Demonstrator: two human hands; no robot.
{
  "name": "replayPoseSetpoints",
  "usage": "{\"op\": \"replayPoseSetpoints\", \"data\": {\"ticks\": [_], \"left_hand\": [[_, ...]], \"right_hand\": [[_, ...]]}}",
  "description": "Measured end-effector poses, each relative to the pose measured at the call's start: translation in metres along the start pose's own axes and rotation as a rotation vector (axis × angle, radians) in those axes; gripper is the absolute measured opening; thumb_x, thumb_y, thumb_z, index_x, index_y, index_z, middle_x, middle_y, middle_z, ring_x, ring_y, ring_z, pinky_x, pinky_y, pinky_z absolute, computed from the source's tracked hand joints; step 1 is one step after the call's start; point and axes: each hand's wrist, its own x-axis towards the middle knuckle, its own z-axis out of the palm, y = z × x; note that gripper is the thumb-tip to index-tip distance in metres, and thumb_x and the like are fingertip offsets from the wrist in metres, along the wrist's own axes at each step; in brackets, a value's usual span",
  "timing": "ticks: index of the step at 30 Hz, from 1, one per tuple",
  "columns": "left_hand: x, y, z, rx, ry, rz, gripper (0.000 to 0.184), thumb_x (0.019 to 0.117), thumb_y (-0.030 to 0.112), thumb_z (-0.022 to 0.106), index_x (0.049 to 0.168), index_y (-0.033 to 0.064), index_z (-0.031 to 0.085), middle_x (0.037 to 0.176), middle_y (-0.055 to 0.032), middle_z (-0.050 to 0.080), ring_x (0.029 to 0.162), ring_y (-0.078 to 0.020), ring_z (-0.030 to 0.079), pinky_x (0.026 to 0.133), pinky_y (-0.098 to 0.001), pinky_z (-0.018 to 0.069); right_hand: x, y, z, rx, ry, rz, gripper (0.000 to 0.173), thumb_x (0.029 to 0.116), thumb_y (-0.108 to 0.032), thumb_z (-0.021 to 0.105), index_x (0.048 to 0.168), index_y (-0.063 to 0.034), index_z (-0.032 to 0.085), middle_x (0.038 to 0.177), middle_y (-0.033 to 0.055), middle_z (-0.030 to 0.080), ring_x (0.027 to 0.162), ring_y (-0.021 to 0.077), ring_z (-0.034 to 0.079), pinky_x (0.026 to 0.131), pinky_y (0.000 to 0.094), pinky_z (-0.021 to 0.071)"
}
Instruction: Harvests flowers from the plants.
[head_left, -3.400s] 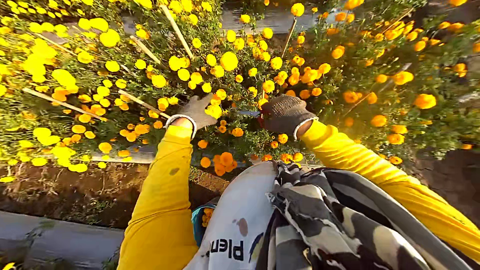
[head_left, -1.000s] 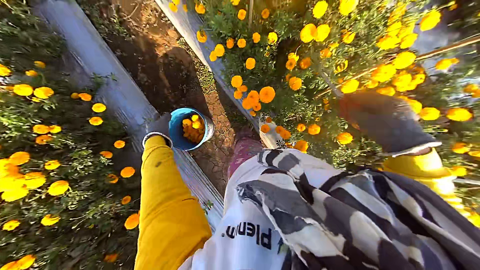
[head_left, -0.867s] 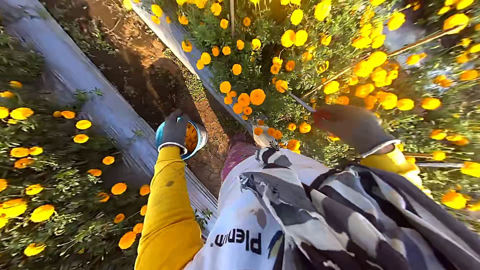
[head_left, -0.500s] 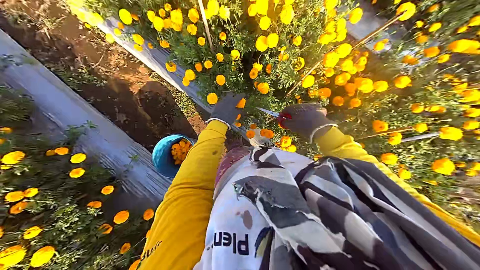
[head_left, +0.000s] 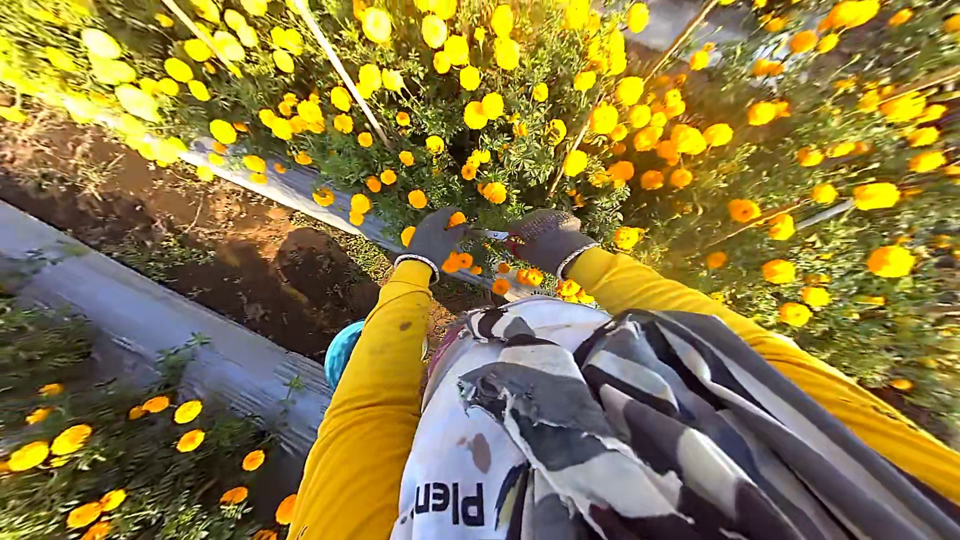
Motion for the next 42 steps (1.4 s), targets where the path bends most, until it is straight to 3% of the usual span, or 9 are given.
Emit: {"op": "replayPoseSetpoints", "data": {"ticks": [8, 10, 13, 17, 23, 28, 33, 39, 42], "left_hand": [[0.023, 0.033, -0.014, 0.152, 0.097, 0.091, 0.035, 0.0937, 0.033, 0.07, 0.115, 0.0057, 0.07, 0.13, -0.0181, 0.062, 0.123, -0.0347, 0.06, 0.102, -0.0589, 0.0496], [0.036, 0.05, -0.01, 0.196, 0.038, 0.118, 0.035, 0.0941, 0.033, 0.069, 0.117, 0.0063, 0.069, 0.126, -0.0188, 0.065, 0.118, -0.0359, 0.063, 0.1, -0.0616, 0.0509], [0.061, 0.072, 0.011, 0.275, -0.045, 0.059, 0.052, 0.0928, 0.036, 0.067, 0.142, 0.02, 0.058, 0.13, -0.015, 0.068, 0.119, -0.0363, 0.065, 0.098, -0.0651, 0.0514], [0.084, 0.079, 0.033, 0.326, -0.032, -0.08, 0.065, 0.09, 0.065, 0.064, 0.138, 0.0211, 0.061, 0.123, -0.0171, 0.07, 0.115, -0.0397, 0.066, 0.095, -0.0679, 0.0508], [0.094, 0.051, 0.043, 0.268, -0.06, -0.092, 0.043, 0.0955, 0.046, 0.063, 0.13, 0.021, 0.067, 0.123, -0.0161, 0.071, 0.115, -0.0395, 0.066, 0.094, -0.0681, 0.0511], [0.093, 0.023, 0.041, 0.202, -0.026, -0.119, 0.042, 0.0941, 0.046, 0.065, 0.128, 0.0225, 0.069, 0.122, -0.0134, 0.071, 0.116, -0.0365, 0.067, 0.096, -0.0679, 0.0506], [0.085, 0.024, 0.033, 0.178, -0.056, -0.143, 0.041, 0.0965, 0.044, 0.063, 0.13, 0.0208, 0.067, 0.12, -0.0149, 0.071, 0.114, -0.0371, 0.067, 0.094, -0.0663, 0.0515], [0.081, 0.022, 0.033, 0.217, -0.074, -0.127, 0.04, 0.099, 0.037, 0.062, 0.134, 0.019, 0.064, 0.124, -0.0165, 0.07, 0.116, -0.0384, 0.066, 0.097, -0.0657, 0.0508], [0.078, 0.018, 0.033, 0.182, -0.062, -0.137, 0.043, 0.0959, 0.038, 0.065, 0.133, 0.0176, 0.065, 0.127, -0.0164, 0.069, 0.118, -0.0387, 0.065, 0.098, -0.0679, 0.0498]], "right_hand": [[-0.039, 0.041, -0.016, 0.129, 0.167, 0.213, 0.031, 0.0964, -0.047, 0.064, 0.115, -0.0256, 0.074, 0.109, 0.0086, 0.075, 0.105, 0.0343, 0.071, 0.081, 0.066, 0.0556], [-0.041, 0.052, -0.028, 0.135, 0.196, 0.309, 0.033, 0.0974, -0.05, 0.062, 0.119, -0.0282, 0.074, 0.111, 0.0085, 0.075, 0.106, 0.0357, 0.07, 0.08, 0.0681, 0.0542], [-0.03, 0.063, -0.038, 0.145, 0.146, 0.404, 0.035, 0.0989, -0.051, 0.059, 0.122, -0.0289, 0.074, 0.117, 0.0081, 0.075, 0.111, 0.0361, 0.069, 0.084, 0.0701, 0.0523], [-0.014, 0.065, -0.034, 0.148, 0.093, 0.435, 0.034, 0.096, -0.052, 0.062, 0.114, -0.0272, 0.075, 0.111, 0.0097, 0.075, 0.108, 0.0373, 0.069, 0.081, 0.07, 0.0532], [0.004, 0.059, -0.029, 0.084, 0.054, 0.393, 0.032, 0.0953, -0.048, 0.065, 0.109, -0.0209, 0.076, 0.112, 0.0137, 0.073, 0.112, 0.0404, 0.067, 0.082, 0.0699, 0.0535], [0.027, 0.054, -0.027, -0.049, 0.027, 0.228, 0.035, 0.0939, -0.046, 0.067, 0.113, -0.0174, 0.075, 0.117, 0.0162, 0.071, 0.117, 0.0411, 0.064, 0.089, 0.066, 0.0542], [0.051, 0.037, -0.036, -0.144, -0.04, 0.194, 0.032, 0.091, -0.033, 0.073, 0.114, -0.0105, 0.072, 0.118, 0.0238, 0.067, 0.113, 0.049, 0.063, 0.08, 0.0692, 0.0546], [0.064, 0.023, -0.042, -0.234, -0.139, 0.175, 0.019, 0.0928, -0.005, 0.066, 0.111, -0.004, 0.071, 0.117, 0.0242, 0.067, 0.111, 0.0464, 0.065, 0.08, 0.0659, 0.0565], [0.062, 0.02, -0.043, -0.23, -0.151, 0.189, 0.019, 0.0933, -0.008, 0.069, 0.111, -0.0021, 0.071, 0.117, 0.0256, 0.067, 0.11, 0.0474, 0.065, 0.08, 0.0666, 0.0562]]}}
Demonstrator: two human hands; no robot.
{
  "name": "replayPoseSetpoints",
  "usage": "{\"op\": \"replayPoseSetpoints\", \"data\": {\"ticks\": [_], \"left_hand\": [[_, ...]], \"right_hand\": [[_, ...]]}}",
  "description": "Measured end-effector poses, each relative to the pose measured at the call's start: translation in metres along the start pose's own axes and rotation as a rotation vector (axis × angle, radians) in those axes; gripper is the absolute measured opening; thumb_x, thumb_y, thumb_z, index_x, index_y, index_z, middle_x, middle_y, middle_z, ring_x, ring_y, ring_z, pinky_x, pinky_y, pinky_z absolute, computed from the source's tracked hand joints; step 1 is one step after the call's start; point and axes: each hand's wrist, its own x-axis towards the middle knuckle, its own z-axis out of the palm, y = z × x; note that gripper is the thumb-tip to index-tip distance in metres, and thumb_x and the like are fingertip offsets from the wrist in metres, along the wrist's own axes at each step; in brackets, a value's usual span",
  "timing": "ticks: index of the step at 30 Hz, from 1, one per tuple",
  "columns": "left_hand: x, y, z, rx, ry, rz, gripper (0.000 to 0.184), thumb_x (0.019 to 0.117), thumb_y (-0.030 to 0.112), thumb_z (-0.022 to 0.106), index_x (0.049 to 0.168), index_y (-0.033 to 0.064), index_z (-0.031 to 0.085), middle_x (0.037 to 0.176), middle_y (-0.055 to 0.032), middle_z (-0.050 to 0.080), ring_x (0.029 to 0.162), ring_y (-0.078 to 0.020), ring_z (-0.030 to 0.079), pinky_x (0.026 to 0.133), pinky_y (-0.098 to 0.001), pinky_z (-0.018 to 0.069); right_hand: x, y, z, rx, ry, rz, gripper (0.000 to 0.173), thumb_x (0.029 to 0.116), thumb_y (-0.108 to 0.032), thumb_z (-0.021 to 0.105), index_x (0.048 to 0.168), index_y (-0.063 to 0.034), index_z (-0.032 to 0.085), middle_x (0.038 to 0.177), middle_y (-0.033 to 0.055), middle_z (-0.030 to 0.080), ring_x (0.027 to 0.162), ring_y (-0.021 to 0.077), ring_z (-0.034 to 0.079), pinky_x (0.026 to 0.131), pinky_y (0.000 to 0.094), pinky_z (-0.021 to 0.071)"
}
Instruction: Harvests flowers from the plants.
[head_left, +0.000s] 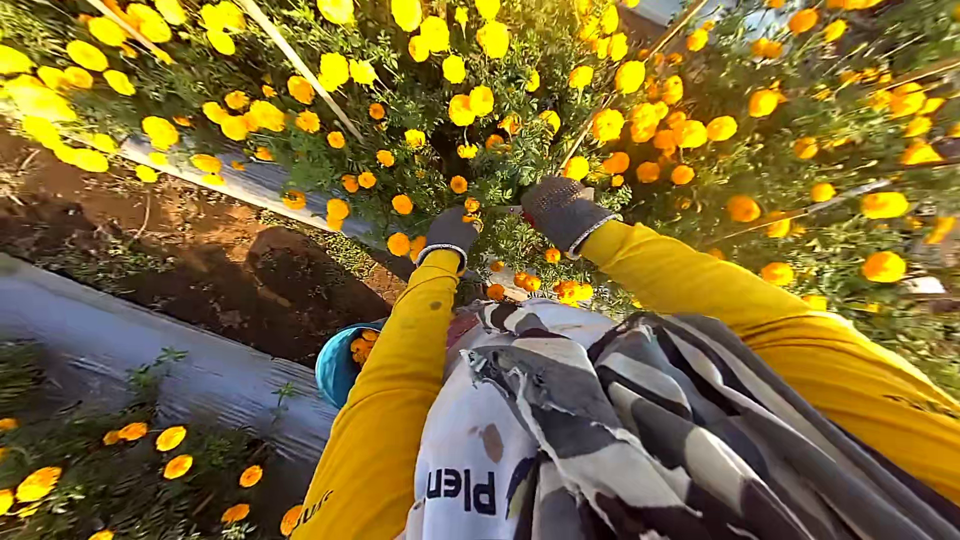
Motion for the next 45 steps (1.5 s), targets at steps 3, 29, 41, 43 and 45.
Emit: {"op": "replayPoseSetpoints", "data": {"ticks": [3, 29, 41, 43, 45], "left_hand": [[-0.015, -0.014, -0.011, -0.084, 0.075, -0.015, 0.041, 0.0955, 0.044, 0.064, 0.129, 0.0218, 0.067, 0.123, -0.0132, 0.07, 0.116, -0.0358, 0.066, 0.096, -0.0666, 0.0514], [-0.197, -0.059, -0.037, -1.102, 0.27, 0.144, 0.046, 0.1055, 0.028, 0.052, 0.15, 0.014, 0.049, 0.144, -0.0073, 0.059, 0.126, -0.0218, 0.06, 0.103, -0.0434, 0.0543], [-0.137, 0.024, -0.057, -1.001, -0.172, 0.402, 0.045, 0.1094, 0.027, 0.033, 0.141, 0.0003, 0.05, 0.123, -0.0073, 0.068, 0.104, -0.0153, 0.068, 0.088, -0.0333, 0.0592], [-0.125, 0.016, -0.065, -1.074, -0.186, 0.401, 0.041, 0.1094, 0.024, 0.034, 0.138, 0.0014, 0.052, 0.118, -0.0069, 0.071, 0.101, -0.017, 0.07, 0.086, -0.0346, 0.0605], [-0.116, 0.016, -0.075, -1.096, -0.152, 0.395, 0.038, 0.1096, 0.02, 0.03, 0.133, 0.0018, 0.053, 0.112, -0.0057, 0.072, 0.097, -0.0163, 0.071, 0.083, -0.034, 0.0609]], "right_hand": [[-0.013, 0.019, 0.011, 0.056, 0.155, -0.066, 0.022, 0.0957, -0.024, 0.068, 0.113, -0.0122, 0.072, 0.114, 0.0197, 0.07, 0.111, 0.0444, 0.066, 0.082, 0.0661, 0.0564], [-0.102, 0.005, 0.008, 0.68, 0.388, -0.406, 0.032, 0.0914, -0.034, 0.077, 0.123, -0.0277, 0.072, 0.109, -0.0026, 0.074, 0.096, 0.0147, 0.071, 0.083, 0.0485, 0.0608], [-0.11, -0.005, 0.02, 1.064, 0.336, -0.417, 0.03, 0.1001, -0.023, 0.067, 0.128, -0.0126, 0.072, 0.115, 0.0115, 0.075, 0.107, 0.0253, 0.07, 0.096, 0.0514, 0.0539], [-0.116, 0.009, 0.036, 1.125, 0.369, -0.24, 0.03, 0.1013, -0.026, 0.065, 0.128, -0.0143, 0.073, 0.12, 0.0088, 0.074, 0.112, 0.0232, 0.069, 0.101, 0.0524, 0.0526], [-0.127, 0.029, 0.05, 1.2, 0.415, -0.08, 0.028, 0.1021, -0.025, 0.063, 0.125, -0.0125, 0.074, 0.118, 0.0077, 0.075, 0.111, 0.0204, 0.069, 0.101, 0.0503, 0.0528]]}}
